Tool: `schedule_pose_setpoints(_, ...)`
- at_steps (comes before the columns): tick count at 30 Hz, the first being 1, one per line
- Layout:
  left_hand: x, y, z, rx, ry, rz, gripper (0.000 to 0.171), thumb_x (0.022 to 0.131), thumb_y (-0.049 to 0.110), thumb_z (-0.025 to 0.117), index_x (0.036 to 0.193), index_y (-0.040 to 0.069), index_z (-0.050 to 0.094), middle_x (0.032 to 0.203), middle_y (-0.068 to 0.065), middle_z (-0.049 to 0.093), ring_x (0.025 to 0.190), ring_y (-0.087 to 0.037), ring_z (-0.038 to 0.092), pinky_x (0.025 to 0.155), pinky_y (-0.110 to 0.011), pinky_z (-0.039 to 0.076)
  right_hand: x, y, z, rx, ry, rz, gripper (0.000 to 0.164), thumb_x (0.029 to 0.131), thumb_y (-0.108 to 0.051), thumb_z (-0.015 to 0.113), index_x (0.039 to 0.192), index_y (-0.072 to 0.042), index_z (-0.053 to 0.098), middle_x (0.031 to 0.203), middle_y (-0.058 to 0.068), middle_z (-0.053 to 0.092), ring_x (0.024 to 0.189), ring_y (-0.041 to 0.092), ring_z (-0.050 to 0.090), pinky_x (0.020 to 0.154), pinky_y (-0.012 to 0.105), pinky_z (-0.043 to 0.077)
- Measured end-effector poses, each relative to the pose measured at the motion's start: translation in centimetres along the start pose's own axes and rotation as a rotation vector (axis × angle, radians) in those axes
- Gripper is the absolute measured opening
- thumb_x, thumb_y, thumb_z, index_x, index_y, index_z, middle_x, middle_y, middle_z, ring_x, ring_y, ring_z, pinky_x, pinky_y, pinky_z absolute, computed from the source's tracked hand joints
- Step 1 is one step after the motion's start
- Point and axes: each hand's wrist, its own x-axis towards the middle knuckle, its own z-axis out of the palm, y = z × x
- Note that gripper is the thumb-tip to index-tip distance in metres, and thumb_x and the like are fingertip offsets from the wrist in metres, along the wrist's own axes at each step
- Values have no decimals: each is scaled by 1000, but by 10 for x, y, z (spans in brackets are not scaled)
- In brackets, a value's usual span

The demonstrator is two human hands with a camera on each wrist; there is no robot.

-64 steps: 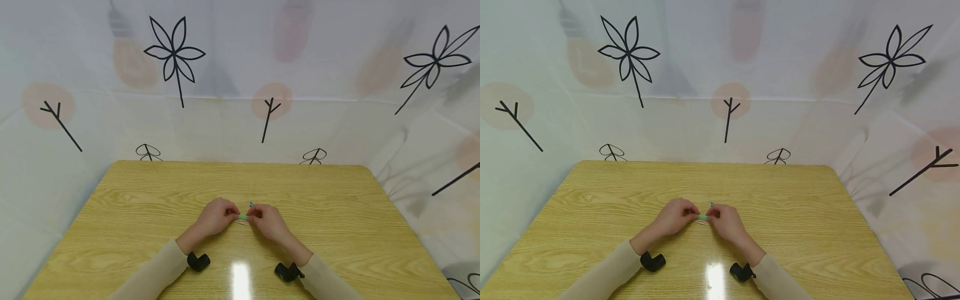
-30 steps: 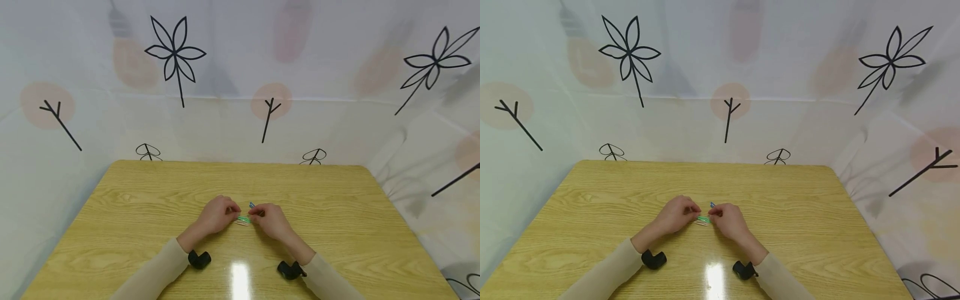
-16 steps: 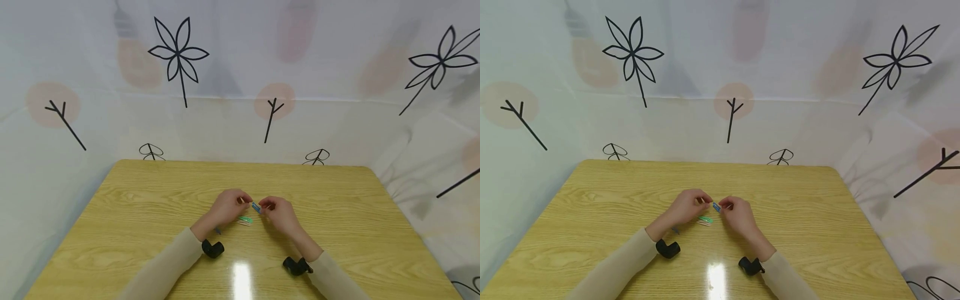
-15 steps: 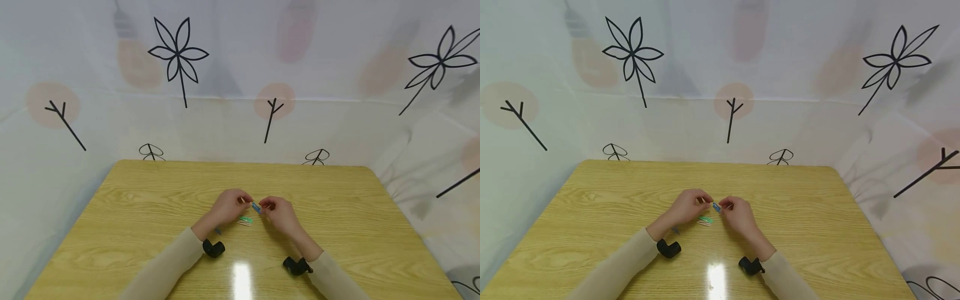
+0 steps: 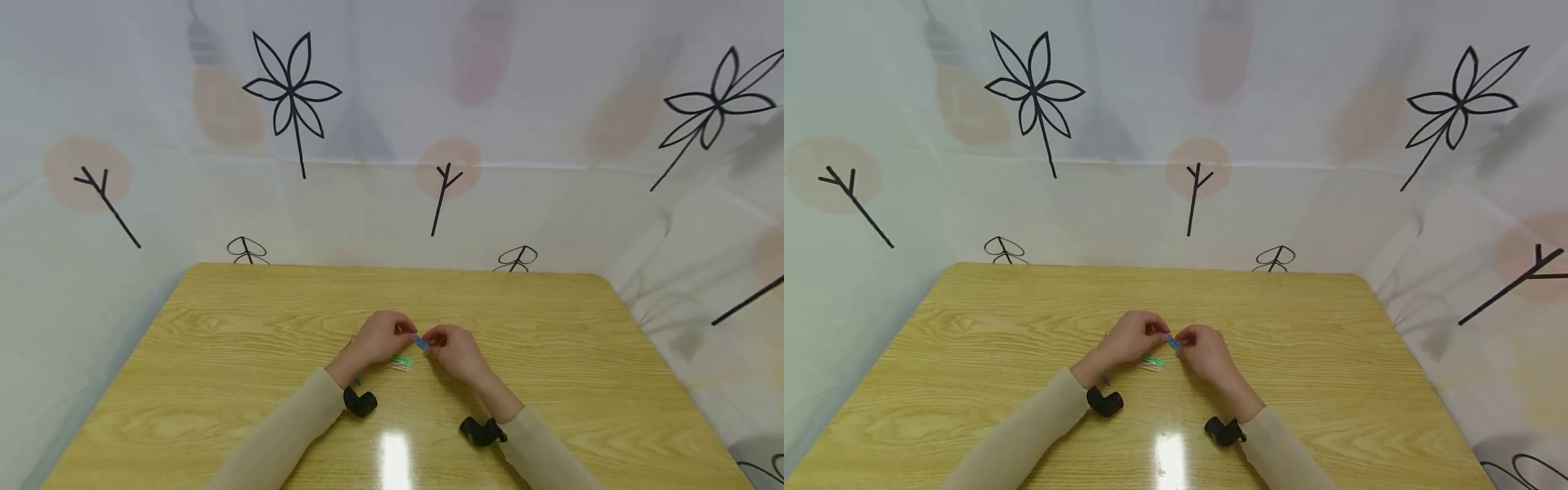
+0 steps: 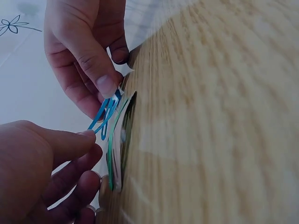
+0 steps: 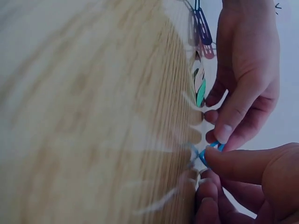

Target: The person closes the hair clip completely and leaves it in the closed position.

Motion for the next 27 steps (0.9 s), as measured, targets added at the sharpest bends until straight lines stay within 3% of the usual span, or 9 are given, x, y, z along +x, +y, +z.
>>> schedule_pose_setpoints(7,-4,1,1,-18,-3,14,5,95,21,70,94,20,75,82,12,63,71,-7,57,66,-28,48,0,0,1,-35,-36,-2,9,88,-2,74,97,-4,73,82,0,63,76,16,57,69,32,48)
schedule_pose_setpoints(17,-7,2,1,-15,-4,13,4,94,22,72,92,19,74,82,12,63,72,-7,56,67,-28,48,-2,0,-1,-42,-8,-19,7,88,-1,74,93,-5,74,82,0,66,76,15,59,68,32,49)
schedule_pose_setpoints(27,-9,-2,-7,-84,-35,51,17,93,21,70,109,14,72,93,8,67,83,-8,61,75,-29,50,-6,-4,-4,-32,41,-45,11,90,1,70,92,-8,76,87,3,70,75,15,59,65,31,49)
